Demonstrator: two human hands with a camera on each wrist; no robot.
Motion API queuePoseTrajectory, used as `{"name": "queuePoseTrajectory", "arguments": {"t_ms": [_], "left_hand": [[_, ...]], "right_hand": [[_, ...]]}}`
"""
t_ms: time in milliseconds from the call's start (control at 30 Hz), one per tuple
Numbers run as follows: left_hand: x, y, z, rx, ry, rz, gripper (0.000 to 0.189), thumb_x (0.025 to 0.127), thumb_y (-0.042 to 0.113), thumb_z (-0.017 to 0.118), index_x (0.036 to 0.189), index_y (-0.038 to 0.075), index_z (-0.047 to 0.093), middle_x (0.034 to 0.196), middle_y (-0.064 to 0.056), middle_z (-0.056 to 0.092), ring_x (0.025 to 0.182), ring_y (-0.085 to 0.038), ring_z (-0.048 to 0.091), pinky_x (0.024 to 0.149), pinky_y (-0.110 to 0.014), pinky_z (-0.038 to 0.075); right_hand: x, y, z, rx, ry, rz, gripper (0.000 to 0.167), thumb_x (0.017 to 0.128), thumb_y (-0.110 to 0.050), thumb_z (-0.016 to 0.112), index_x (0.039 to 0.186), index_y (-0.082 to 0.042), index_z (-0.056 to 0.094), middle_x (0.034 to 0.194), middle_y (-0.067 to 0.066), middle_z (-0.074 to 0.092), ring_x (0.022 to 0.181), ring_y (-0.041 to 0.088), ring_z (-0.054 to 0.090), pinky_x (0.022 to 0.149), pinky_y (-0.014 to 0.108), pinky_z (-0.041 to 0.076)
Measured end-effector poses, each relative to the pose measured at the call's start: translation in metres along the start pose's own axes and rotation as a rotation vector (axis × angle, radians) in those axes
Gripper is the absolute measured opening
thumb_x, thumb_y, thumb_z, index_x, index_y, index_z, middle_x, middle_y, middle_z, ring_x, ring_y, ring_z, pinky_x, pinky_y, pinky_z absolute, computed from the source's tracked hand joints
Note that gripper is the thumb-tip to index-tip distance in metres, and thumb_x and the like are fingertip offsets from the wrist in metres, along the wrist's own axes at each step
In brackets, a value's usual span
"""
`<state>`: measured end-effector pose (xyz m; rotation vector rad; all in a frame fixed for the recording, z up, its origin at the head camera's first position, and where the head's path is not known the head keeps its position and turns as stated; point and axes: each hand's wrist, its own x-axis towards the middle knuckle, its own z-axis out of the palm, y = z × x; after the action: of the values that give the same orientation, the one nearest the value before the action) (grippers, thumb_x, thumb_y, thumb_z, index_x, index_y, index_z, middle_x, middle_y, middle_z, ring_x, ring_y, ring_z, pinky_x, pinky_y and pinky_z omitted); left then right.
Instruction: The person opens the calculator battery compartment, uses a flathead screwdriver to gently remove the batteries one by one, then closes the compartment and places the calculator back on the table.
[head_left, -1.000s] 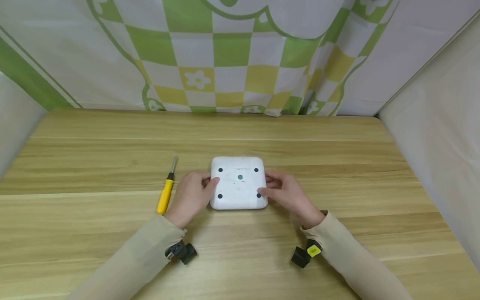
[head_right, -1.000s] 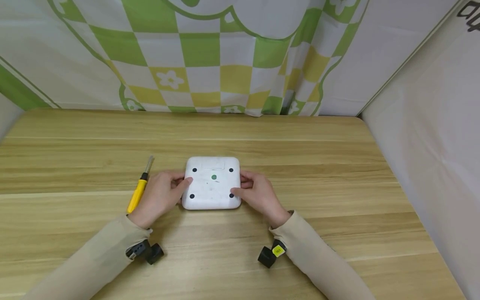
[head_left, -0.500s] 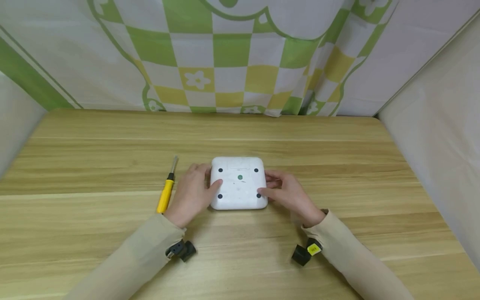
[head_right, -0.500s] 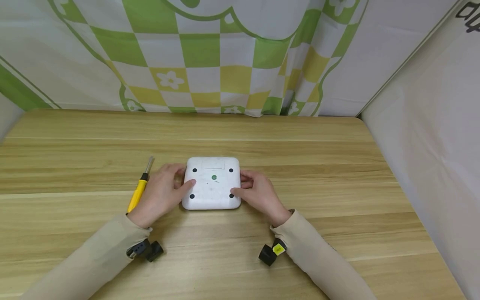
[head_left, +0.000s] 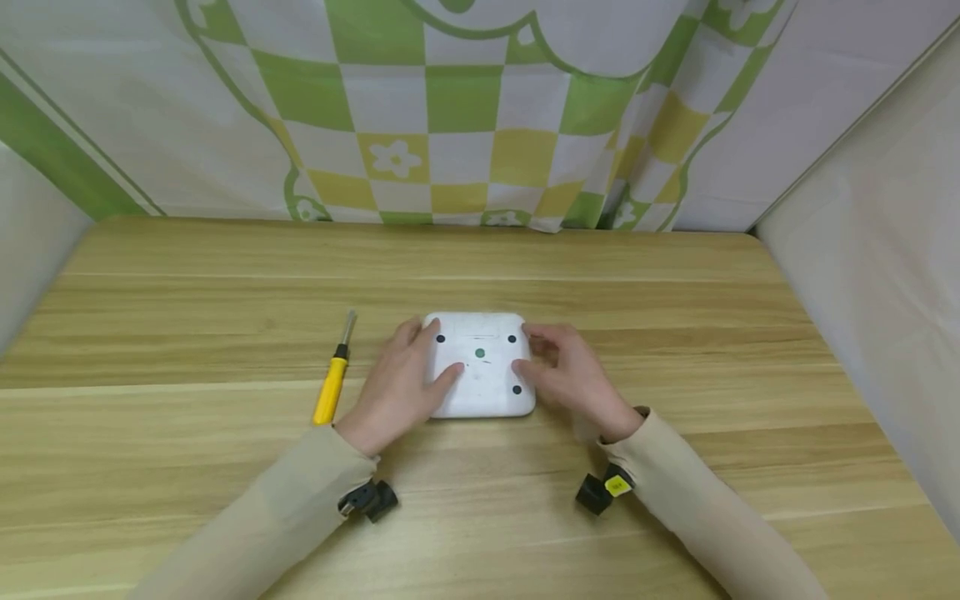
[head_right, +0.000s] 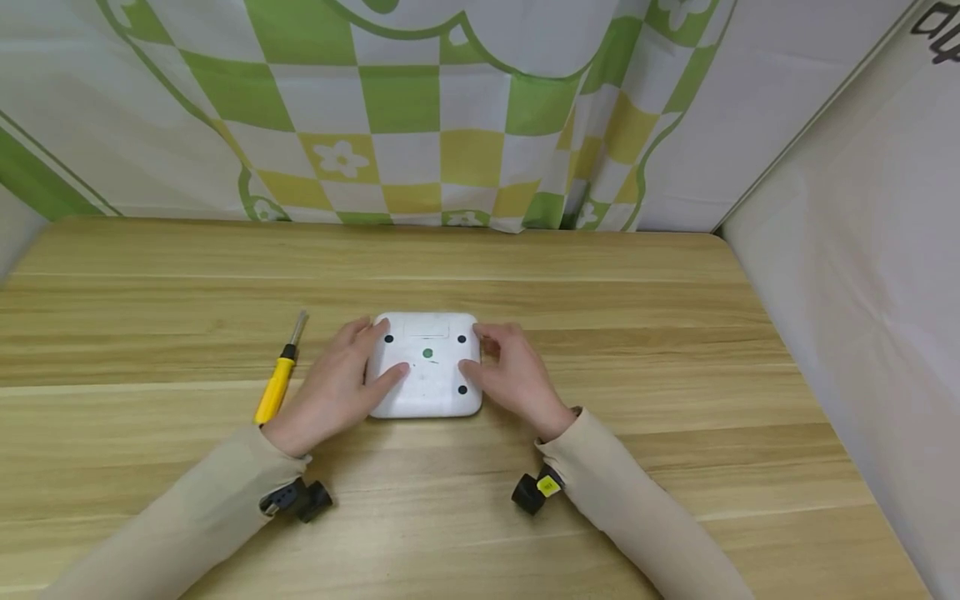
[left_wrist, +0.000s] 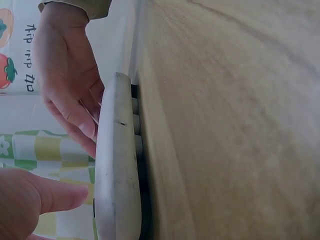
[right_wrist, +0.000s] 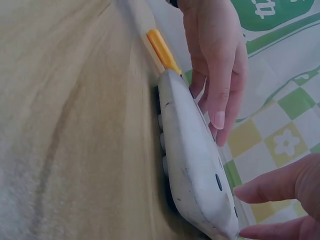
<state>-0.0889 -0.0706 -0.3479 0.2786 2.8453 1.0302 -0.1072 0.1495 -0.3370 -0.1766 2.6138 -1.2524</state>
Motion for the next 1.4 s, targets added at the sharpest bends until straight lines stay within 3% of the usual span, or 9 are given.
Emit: {"name": "queuePoseTrajectory", "arguments": {"t_ms": [167,333,600,900,1133,1400], "left_hand": [[0.001,0.001,0.002,0.008,-0.016,-0.012,0.074,0.092,0.034,0.064,0.145,-0.007,0.033,0.152,-0.032,0.022,0.137,-0.048,0.03,0.111,-0.057,0.028],[0.002,0.003,0.001,0.02,-0.023,-0.028,0.076,0.089,0.035,0.067,0.144,-0.007,0.033,0.152,-0.031,0.023,0.136,-0.048,0.03,0.111,-0.057,0.028],[0.002,0.007,0.0,0.034,-0.022,-0.038,0.077,0.088,0.033,0.069,0.143,-0.008,0.035,0.149,-0.031,0.029,0.133,-0.049,0.035,0.11,-0.057,0.03],[0.002,0.006,0.001,0.031,-0.02,-0.04,0.077,0.088,0.033,0.069,0.143,-0.008,0.035,0.149,-0.03,0.03,0.133,-0.048,0.035,0.11,-0.056,0.031],[0.002,0.006,0.001,0.011,-0.023,-0.038,0.077,0.089,0.033,0.068,0.144,-0.007,0.034,0.15,-0.03,0.029,0.134,-0.047,0.034,0.109,-0.057,0.031],[0.002,0.006,0.0,0.019,-0.017,-0.038,0.077,0.088,0.032,0.069,0.143,-0.008,0.034,0.149,-0.03,0.03,0.134,-0.046,0.035,0.11,-0.055,0.032]], "right_hand": [[0.005,-0.001,0.001,-0.04,0.011,-0.032,0.05,0.087,-0.014,0.069,0.133,-0.002,0.054,0.129,0.019,0.052,0.114,0.031,0.055,0.092,0.04,0.052],[0.009,-0.002,0.003,-0.097,0.046,-0.088,0.046,0.086,-0.014,0.07,0.129,-0.002,0.058,0.121,0.019,0.056,0.097,0.028,0.059,0.08,0.037,0.054],[0.016,-0.007,0.006,-0.131,0.036,-0.17,0.038,0.087,-0.012,0.068,0.123,-0.002,0.063,0.134,0.02,0.053,0.111,0.035,0.06,0.091,0.043,0.053],[0.025,-0.012,0.006,-0.223,0.002,-0.243,0.035,0.089,-0.015,0.068,0.122,-0.006,0.065,0.137,0.017,0.054,0.127,0.034,0.05,0.104,0.049,0.042],[0.034,-0.015,0.007,-0.232,-0.005,-0.317,0.031,0.087,-0.013,0.069,0.117,-0.005,0.068,0.13,0.015,0.06,0.12,0.03,0.057,0.101,0.045,0.045],[0.044,-0.021,0.01,-0.313,-0.068,-0.377,0.025,0.091,-0.014,0.066,0.114,-0.006,0.07,0.119,0.011,0.067,0.111,0.024,0.063,0.096,0.038,0.05]]}}
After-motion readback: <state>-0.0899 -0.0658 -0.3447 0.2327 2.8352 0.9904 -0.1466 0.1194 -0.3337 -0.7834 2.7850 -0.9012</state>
